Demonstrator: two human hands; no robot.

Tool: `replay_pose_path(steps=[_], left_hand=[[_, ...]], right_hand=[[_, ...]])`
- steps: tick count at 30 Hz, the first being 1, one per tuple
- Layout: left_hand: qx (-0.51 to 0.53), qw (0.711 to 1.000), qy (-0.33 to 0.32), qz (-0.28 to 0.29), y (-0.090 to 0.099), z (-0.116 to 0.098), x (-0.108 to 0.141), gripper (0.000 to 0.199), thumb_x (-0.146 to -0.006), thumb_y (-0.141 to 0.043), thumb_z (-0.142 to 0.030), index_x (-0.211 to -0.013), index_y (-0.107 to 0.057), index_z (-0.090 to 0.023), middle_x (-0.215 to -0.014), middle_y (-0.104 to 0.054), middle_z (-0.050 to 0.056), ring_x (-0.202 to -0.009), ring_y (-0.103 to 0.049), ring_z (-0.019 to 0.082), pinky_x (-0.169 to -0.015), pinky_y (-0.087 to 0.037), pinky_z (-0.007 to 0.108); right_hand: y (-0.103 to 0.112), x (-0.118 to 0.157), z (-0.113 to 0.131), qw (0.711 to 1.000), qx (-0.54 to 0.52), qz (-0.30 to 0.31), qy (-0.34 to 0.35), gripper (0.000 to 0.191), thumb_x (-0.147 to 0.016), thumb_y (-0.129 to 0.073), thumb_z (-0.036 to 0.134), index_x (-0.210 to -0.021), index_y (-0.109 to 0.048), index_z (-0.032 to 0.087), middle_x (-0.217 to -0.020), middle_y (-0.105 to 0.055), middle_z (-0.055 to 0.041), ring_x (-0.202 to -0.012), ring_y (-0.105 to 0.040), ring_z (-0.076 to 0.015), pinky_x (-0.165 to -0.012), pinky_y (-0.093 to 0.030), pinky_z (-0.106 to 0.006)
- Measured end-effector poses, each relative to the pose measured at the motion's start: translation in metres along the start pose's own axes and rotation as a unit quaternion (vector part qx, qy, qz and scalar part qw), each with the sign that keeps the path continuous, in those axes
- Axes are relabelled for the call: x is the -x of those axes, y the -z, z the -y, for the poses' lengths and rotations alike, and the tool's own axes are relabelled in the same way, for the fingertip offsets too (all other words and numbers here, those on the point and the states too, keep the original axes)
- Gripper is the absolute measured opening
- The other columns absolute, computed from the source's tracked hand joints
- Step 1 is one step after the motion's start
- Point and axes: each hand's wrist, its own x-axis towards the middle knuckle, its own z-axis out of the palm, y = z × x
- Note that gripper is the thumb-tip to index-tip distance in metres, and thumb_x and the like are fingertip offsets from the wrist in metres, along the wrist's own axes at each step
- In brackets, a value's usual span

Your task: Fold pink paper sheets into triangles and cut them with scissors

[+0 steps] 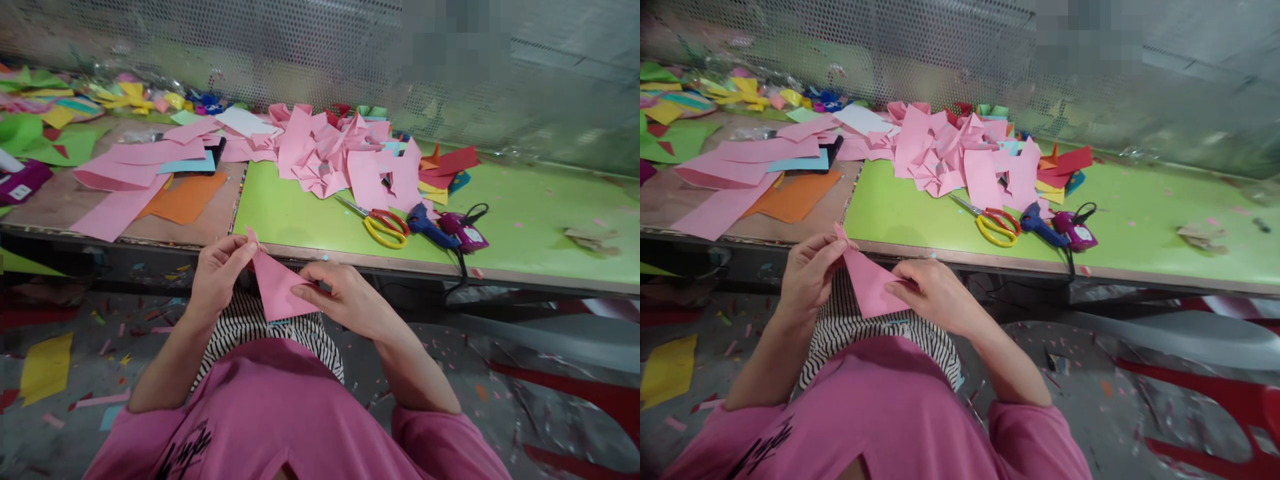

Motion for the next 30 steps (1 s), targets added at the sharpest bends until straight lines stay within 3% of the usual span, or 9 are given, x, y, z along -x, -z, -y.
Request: replay_pose_path(steps=[11, 16, 22, 25, 27, 28, 30], left_hand=[[-0.016, 1.0, -0.011, -0.004, 0.003, 0.001, 0.002, 0.026, -0.079, -0.081, -0.044, -0.074, -0.073, -0.021, -0.067, -0.069, 0.0, -0.058, -0.062, 0.012, -0.058, -0.054, 0.023], [-0.015, 0.994, -0.072, -0.081, 0.002, -0.002, 0.003, 0.028, -0.081, -0.082, -0.044, -0.073, -0.068, -0.021, -0.066, -0.062, -0.004, -0.057, -0.053, 0.008, -0.055, -0.046, 0.019], [0.055, 0.988, -0.068, -0.126, -0.004, -0.008, 0.008, 0.022, -0.08, -0.084, -0.032, -0.071, -0.067, -0.02, -0.066, -0.064, -0.005, -0.059, -0.054, 0.007, -0.055, -0.045, 0.018], [0.103, 0.988, -0.038, -0.106, -0.002, -0.009, 0.01, 0.027, -0.072, -0.087, -0.043, -0.078, -0.074, -0.02, -0.071, -0.069, -0.003, -0.063, -0.061, 0.009, -0.056, -0.05, 0.018], [0.102, 0.993, 0.019, -0.055, 0.001, -0.008, 0.014, 0.048, -0.059, -0.092, -0.054, -0.089, -0.079, -0.019, -0.073, -0.073, -0.001, -0.064, -0.065, 0.011, -0.055, -0.053, 0.018], [0.085, 0.995, 0.052, -0.031, 0.002, -0.007, 0.016, 0.054, -0.052, -0.095, -0.054, -0.09, -0.081, -0.018, -0.073, -0.074, 0.0, -0.062, -0.066, 0.012, -0.053, -0.054, 0.018], [0.032, 0.995, 0.099, -0.01, 0.002, -0.003, 0.021, 0.047, -0.045, -0.1, -0.045, -0.079, -0.081, -0.018, -0.068, -0.075, 0.001, -0.056, -0.065, 0.013, -0.05, -0.054, 0.02]], right_hand=[[0.0, -0.002, -0.002, 1.0, -0.018, 0.003, -0.017, 0.027, -0.099, -0.061, 0.039, -0.084, -0.068, 0.017, -0.073, -0.065, 0.0009, -0.065, -0.052, -0.0112, -0.066, -0.035, -0.027], [0.004, 0.004, 0.001, 0.998, -0.052, -0.022, -0.035, 0.027, -0.095, -0.065, 0.043, -0.09, -0.07, 0.017, -0.08, -0.069, -0.0005, -0.07, -0.057, -0.0121, -0.068, -0.039, -0.026], [0.002, 0.011, 0.002, 0.993, -0.087, -0.07, -0.031, 0.026, -0.096, -0.065, 0.042, -0.091, -0.069, 0.017, -0.079, -0.068, -0.0007, -0.069, -0.056, -0.0115, -0.067, -0.041, -0.026], [0.002, 0.011, 0.003, 0.993, -0.093, -0.069, -0.019, 0.024, -0.096, -0.065, 0.04, -0.089, -0.069, 0.017, -0.078, -0.068, -0.0006, -0.07, -0.057, -0.0113, -0.068, -0.042, -0.026], [0.003, 0.011, 0.004, 0.992, -0.104, -0.063, -0.016, 0.022, -0.096, -0.065, 0.038, -0.088, -0.069, 0.017, -0.078, -0.069, -0.0003, -0.071, -0.057, -0.0111, -0.069, -0.042, -0.025], [0.004, 0.011, 0.005, 0.992, -0.11, -0.061, -0.015, 0.022, -0.096, -0.065, 0.037, -0.088, -0.069, 0.017, -0.078, -0.069, -0.0001, -0.071, -0.057, -0.0108, -0.069, -0.042, -0.025], [0.004, 0.011, 0.005, 0.991, -0.117, -0.059, -0.012, 0.022, -0.097, -0.063, 0.036, -0.088, -0.069, 0.017, -0.078, -0.068, 0.0003, -0.069, -0.057, -0.0102, -0.069, -0.043, -0.025]])
